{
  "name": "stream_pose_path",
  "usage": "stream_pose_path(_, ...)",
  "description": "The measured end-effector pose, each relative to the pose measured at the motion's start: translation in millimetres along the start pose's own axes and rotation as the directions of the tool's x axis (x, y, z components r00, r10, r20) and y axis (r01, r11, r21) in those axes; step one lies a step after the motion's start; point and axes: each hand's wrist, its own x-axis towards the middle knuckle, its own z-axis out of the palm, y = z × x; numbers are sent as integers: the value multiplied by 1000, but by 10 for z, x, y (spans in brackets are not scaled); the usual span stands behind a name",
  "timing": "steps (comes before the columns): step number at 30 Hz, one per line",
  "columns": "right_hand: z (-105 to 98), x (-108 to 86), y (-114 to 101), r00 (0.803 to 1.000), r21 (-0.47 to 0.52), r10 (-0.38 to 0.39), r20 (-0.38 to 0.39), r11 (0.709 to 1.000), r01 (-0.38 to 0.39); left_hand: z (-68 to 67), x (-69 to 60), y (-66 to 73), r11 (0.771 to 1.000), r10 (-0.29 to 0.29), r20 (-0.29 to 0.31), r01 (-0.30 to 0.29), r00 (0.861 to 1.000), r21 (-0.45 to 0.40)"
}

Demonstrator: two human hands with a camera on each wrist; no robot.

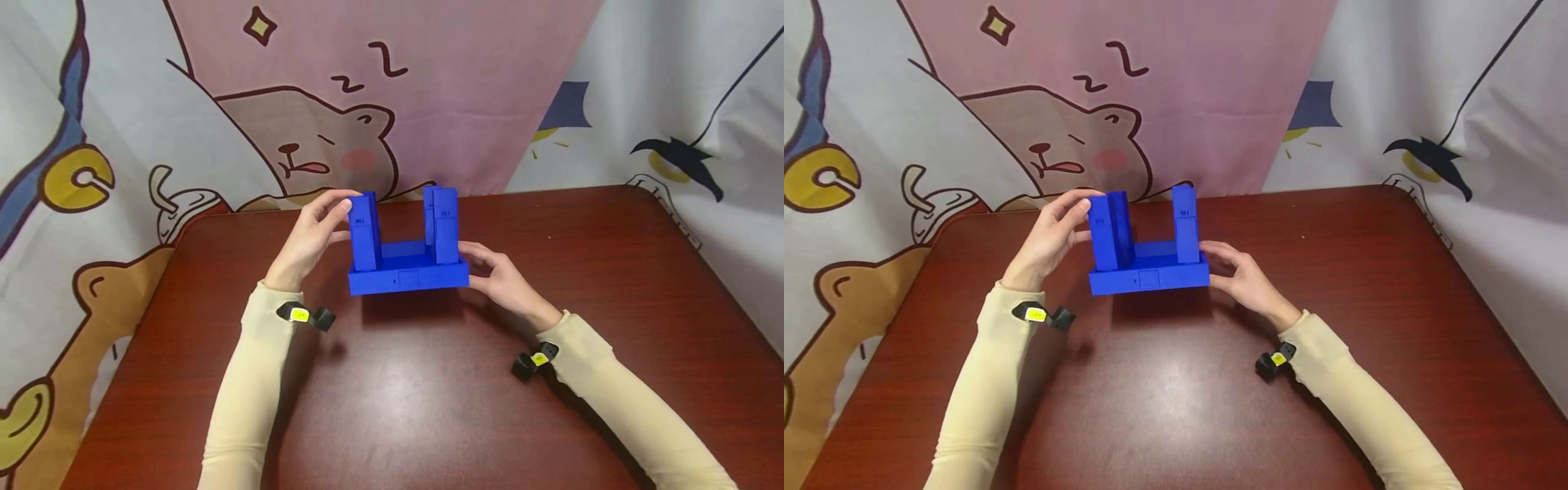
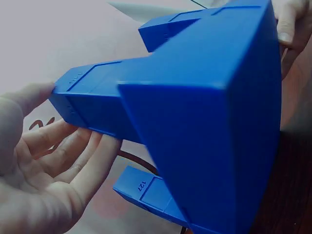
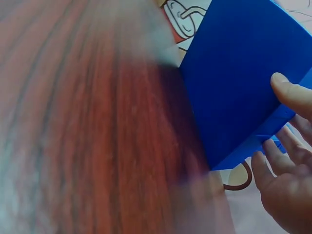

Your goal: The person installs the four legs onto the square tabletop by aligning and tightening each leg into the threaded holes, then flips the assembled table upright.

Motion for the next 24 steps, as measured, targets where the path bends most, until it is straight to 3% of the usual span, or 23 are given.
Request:
stream_pose_path(4, 13, 34, 2, 999, 31, 34, -22, 999, -34, -39, -49, -83, 999, -15, -50, 13, 999, -32)
stream_pose_path(7, 24, 44, -1, 997, 84, 64, -31, 995, -61, -113, -147, -204, 998, 6, -42, -9, 999, -68)
stream_pose_path(10, 24, 49, -8, 996, 120, 80, -37, 990, -75, -212, -271, -340, 998, 29, 50, -26, 998, -58)
stream_pose_path(14, 19, 52, -15, 995, 116, 87, -51, 990, -80, -302, -398, -469, 992, -5, 207, -22, 978, 128)
stream_pose_path(16, 19, 55, -12, 994, 113, 90, -60, 990, -83, -296, -424, -516, 981, -16, 241, -32, 970, 193)
stream_pose_path(18, 22, 60, -11, 994, 119, 94, -63, 989, -86, -259, -435, -556, 983, 1, 225, -43, 974, 180)
stream_pose_path(24, 60, 92, -20, 990, 176, 113, -84, 980, -97, -173, -458, -648, 979, 112, 85, -125, 990, 164)
